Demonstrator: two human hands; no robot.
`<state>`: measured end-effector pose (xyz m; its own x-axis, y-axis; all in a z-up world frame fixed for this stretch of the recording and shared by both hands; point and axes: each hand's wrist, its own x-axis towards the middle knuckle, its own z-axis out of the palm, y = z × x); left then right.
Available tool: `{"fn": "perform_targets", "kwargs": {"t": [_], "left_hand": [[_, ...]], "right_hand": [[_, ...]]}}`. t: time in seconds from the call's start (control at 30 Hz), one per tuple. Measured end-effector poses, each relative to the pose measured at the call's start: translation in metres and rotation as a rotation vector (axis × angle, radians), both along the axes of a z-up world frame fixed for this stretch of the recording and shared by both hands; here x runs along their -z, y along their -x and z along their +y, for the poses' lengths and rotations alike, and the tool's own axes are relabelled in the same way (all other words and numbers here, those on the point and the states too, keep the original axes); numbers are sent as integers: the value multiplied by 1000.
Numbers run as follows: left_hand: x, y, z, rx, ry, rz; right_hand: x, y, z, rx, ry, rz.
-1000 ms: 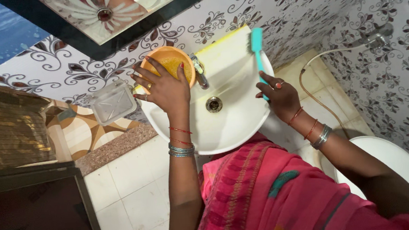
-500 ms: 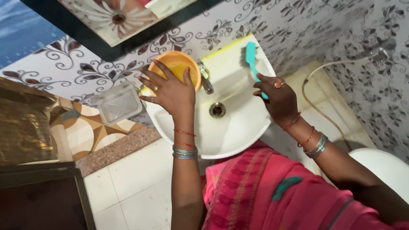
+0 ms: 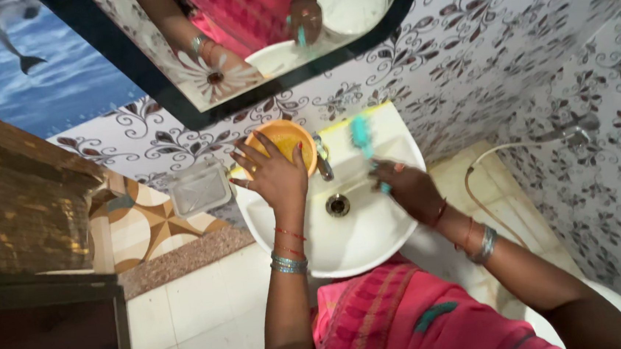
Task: The person scrubs a white bathroom sink using a blue brush and a yellow bowl containing a cleaning solution. They repeatedly dip the brush into the bowl and scrub the sink basin and faucet area.
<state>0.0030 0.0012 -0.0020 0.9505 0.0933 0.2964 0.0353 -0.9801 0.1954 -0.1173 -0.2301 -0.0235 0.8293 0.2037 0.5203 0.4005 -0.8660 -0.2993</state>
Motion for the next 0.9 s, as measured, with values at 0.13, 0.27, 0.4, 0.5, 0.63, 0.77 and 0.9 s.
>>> {"fn": "perform_targets", "kwargs": {"t": [0.13,0.27,0.4,0.5,0.63,0.77,0.9], "left_hand": [[0,0,-1,7,24,-2],[4,0,1,15,50,7],[2,0,0,16,55,2],[5,0,0,16,48,-10],[8,-1,0,22,66,-46],[7,-1,-1,20,74,-43],[6,3,0,30,84,-35]], "right_hand": [[1,-4,-2,-66,-22,44],[-3,-7,-6,101,29,34],[-12,4,0,-114,49,91],[-13,-6,6,97,-85,60],[-18,-7,15,65,-33,68],[-16,-8,18,25,-20,31],[-5,-11,8,210,39,53]]}}
